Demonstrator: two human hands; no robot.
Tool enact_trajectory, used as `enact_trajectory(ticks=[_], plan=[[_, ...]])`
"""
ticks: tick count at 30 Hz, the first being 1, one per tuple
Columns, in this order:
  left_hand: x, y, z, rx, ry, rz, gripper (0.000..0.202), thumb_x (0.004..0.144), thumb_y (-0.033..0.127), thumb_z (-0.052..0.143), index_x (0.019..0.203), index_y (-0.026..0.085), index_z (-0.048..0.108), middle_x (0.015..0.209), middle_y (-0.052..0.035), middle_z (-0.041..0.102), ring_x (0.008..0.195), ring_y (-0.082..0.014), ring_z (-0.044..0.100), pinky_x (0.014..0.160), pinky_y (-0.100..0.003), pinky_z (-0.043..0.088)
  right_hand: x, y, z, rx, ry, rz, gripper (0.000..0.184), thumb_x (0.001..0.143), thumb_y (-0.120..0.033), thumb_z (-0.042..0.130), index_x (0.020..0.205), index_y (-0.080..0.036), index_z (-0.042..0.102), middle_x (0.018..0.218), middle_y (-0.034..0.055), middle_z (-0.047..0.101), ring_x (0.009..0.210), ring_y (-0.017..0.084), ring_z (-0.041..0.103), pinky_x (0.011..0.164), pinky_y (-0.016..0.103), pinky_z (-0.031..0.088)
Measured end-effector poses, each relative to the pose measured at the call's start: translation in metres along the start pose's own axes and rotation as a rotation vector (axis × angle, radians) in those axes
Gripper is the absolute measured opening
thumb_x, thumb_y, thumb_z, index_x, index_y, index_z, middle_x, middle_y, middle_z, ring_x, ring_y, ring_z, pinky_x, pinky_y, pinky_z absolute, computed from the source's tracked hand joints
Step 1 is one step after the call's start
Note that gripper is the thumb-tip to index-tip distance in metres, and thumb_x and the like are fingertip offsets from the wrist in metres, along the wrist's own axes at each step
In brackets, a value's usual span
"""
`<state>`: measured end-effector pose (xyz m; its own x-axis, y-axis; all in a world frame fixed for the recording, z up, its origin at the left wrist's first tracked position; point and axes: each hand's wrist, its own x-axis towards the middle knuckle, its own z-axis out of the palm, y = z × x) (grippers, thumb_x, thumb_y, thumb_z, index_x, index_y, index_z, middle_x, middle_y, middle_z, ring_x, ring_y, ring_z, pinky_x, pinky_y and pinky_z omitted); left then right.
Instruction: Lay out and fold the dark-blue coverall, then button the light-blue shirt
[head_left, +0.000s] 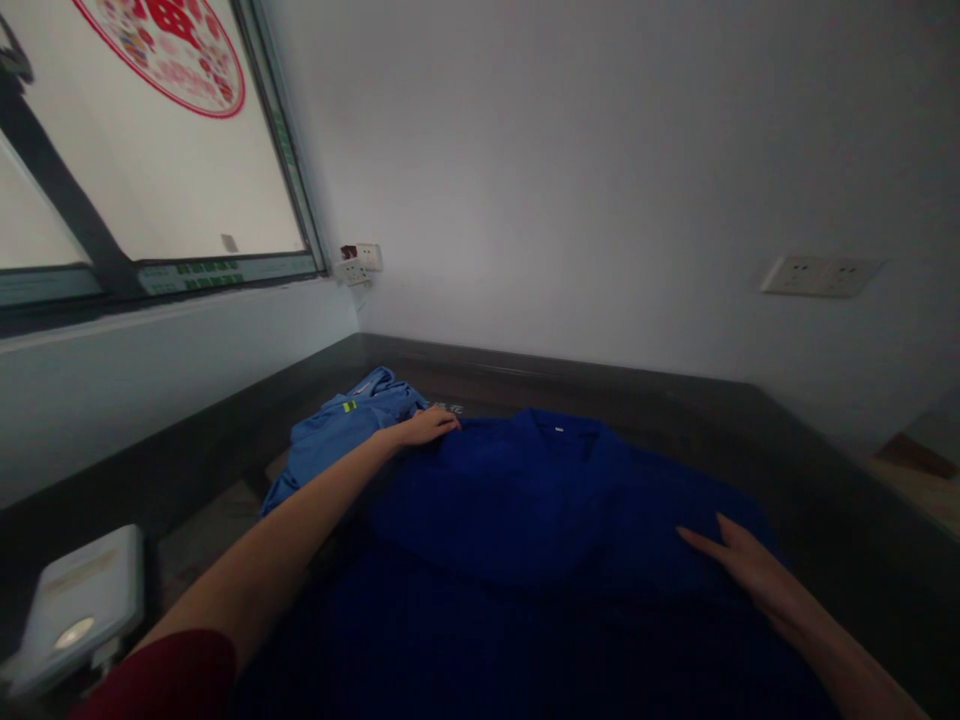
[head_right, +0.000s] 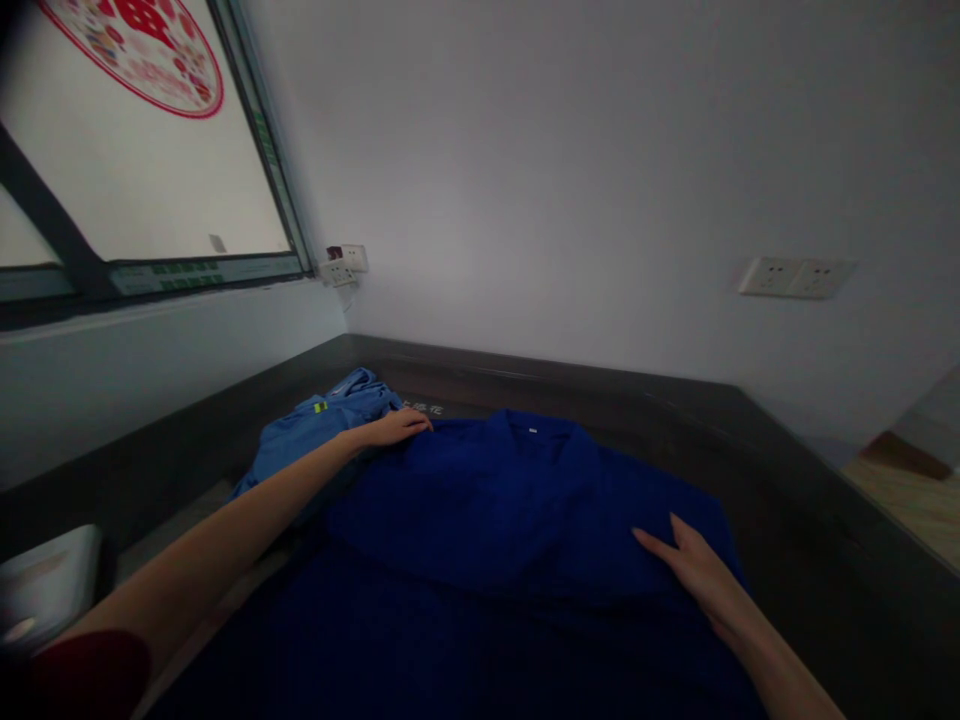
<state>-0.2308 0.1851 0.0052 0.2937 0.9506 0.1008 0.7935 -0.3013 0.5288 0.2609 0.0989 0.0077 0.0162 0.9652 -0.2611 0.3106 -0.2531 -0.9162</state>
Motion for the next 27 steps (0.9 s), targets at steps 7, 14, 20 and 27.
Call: enact_trajectory(ticks=[7, 14, 20, 27], plan=[[0.010, -0.007, -0.012, -0.075, 0.033, -0.007, 0.043, 0.072, 0.064, 0.056, 0.062, 0.022, 0.065, 0.068, -0.0014, 0.067, 0.072, -0.0188, 0.061, 0.073, -0.025, 0.045, 0.004, 0.001, -0.005, -0.039, 0.044, -0.004, 0.043, 0.061, -0.041, 0.073, 0.099, -0.021, 0.066, 0.109, 0.0120, 0.069, 0.116, 0.035, 0.055, 0.095, 0.045, 0.049], [0.021, -0.023, -0.021, 0.008, 0.112, 0.006, 0.043, 0.073, 0.063, 0.053, 0.061, 0.022, 0.059, 0.060, -0.0001, 0.060, 0.062, -0.0177, 0.057, 0.063, -0.024, 0.041, 0.002, 0.000, -0.012, -0.011, -0.080, -0.023, 0.043, 0.060, -0.040, 0.075, 0.096, -0.020, 0.065, 0.112, 0.0112, 0.068, 0.108, 0.031, 0.061, 0.095, 0.040, 0.049], [0.020, -0.034, -0.007, 0.173, 0.110, -0.004, 0.032, 0.075, 0.052, 0.060, 0.064, 0.021, 0.060, 0.071, -0.0048, 0.065, 0.082, -0.0212, 0.061, 0.082, -0.028, 0.038, 0.001, -0.001, -0.021, -0.068, -0.120, -0.022, 0.039, 0.059, -0.040, 0.075, 0.091, -0.019, 0.066, 0.108, 0.0108, 0.070, 0.103, 0.031, 0.064, 0.093, 0.042, 0.049], [0.021, -0.038, -0.006, 0.208, 0.119, -0.013, 0.049, 0.087, 0.054, 0.038, 0.057, 0.021, 0.059, 0.062, -0.0047, 0.063, 0.068, -0.0207, 0.061, 0.068, -0.027, 0.040, -0.001, -0.002, -0.026, -0.041, -0.220, -0.030, 0.027, 0.063, -0.039, 0.072, 0.084, -0.022, 0.069, 0.106, 0.0109, 0.070, 0.101, 0.029, 0.065, 0.092, 0.038, 0.050]])
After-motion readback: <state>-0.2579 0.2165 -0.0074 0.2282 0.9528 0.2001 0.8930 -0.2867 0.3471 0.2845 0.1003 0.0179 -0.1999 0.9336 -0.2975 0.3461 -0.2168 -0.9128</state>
